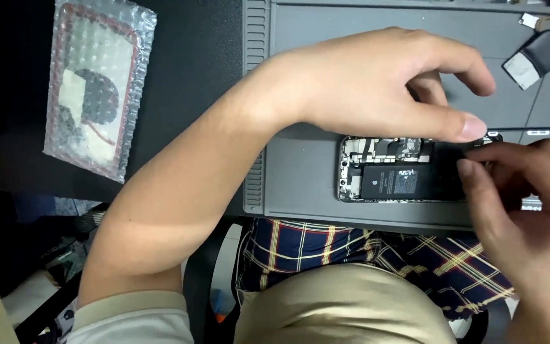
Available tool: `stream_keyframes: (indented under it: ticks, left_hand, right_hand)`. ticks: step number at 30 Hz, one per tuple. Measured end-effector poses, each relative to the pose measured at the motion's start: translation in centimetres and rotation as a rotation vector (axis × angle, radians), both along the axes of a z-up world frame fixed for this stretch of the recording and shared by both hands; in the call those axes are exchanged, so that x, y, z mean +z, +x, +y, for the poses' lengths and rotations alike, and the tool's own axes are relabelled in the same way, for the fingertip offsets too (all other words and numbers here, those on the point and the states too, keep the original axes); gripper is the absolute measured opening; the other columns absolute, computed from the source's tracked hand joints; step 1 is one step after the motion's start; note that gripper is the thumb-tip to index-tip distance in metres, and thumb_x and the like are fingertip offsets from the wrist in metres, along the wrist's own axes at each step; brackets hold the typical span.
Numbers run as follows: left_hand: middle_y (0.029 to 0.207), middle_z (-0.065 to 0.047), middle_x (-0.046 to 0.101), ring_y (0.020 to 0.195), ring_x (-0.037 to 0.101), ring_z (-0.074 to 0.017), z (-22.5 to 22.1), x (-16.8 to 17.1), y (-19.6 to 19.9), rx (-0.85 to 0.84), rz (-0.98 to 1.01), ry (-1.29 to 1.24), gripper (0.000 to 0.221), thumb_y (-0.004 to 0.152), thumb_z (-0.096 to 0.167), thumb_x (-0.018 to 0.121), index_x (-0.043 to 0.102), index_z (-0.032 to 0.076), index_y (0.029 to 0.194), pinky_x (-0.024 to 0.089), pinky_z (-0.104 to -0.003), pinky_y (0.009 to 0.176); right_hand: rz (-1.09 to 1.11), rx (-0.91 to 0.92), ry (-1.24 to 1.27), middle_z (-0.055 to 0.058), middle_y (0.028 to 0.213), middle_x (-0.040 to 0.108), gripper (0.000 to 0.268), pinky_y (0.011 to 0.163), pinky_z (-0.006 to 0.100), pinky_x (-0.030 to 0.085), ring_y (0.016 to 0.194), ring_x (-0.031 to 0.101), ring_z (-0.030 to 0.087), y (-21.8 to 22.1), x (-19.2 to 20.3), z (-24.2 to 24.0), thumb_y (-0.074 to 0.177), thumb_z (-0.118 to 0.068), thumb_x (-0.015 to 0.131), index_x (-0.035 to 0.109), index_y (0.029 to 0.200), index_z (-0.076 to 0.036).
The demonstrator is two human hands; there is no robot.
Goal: Disassembling a smartphone by removing internal components like screws and connectors using specialized tools.
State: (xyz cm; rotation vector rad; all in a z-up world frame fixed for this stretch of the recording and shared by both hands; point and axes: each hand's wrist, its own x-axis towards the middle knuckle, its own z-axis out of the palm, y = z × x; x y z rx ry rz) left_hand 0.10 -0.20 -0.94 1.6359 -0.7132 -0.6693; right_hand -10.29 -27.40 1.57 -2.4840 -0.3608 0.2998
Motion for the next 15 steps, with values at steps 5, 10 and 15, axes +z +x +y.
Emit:
stream_keyframes:
  ticks: [5, 10, 15]
  left_hand:
    - [0.114, 0.009, 0.09, 0.099, 0.085, 0.0027, 0.0, 0.2, 0.1, 0.0, 0.043, 0.043, 0.057, 0.093, 0.062, 0.057, 0.064, 0.022, 0.133, 0.056, -0.018, 0.075]
    - [0.133, 0.008, 0.078, 0.111, 0.085, -0.0036, -0.1, -0.1, 0.0, 0.0, 0.017, -0.003, 0.048, 0.099, 0.052, 0.062, 0.064, 0.019, 0.134, 0.061, -0.02, 0.085]
    - [0.135, -0.001, 0.078, 0.114, 0.085, -0.0082, 0.0, 0.6, 0.0, -0.011, 0.065, -0.022, 0.05, 0.1, 0.048, 0.062, 0.062, 0.014, 0.137, 0.071, -0.024, 0.096]
  right_hand:
    - [0.023, 0.044, -0.01, 0.013, 0.082, 0.057, 0.005, 0.072, 0.035, 0.046, 0.069, 0.05, 0.021, 0.4, 0.6, 0.3, 0.115, 0.008, 0.08, 0.079, 0.118, 0.004]
    - [0.0, 0.059, -0.073, 0.008, 0.085, 0.06, 0.005, 0.071, 0.034, 0.045, 0.066, 0.053, 0.019, -0.1, 1.2, 0.3, 0.113, -0.003, 0.081, 0.081, 0.118, -0.002]
    - [0.043, -0.258, 0.011, 0.013, 0.103, 0.061, 0.008, 0.079, 0.032, 0.039, 0.084, 0.054, 0.018, -0.1, -5.0, -9.5, 0.137, 0.007, 0.06, 0.066, 0.141, 0.004]
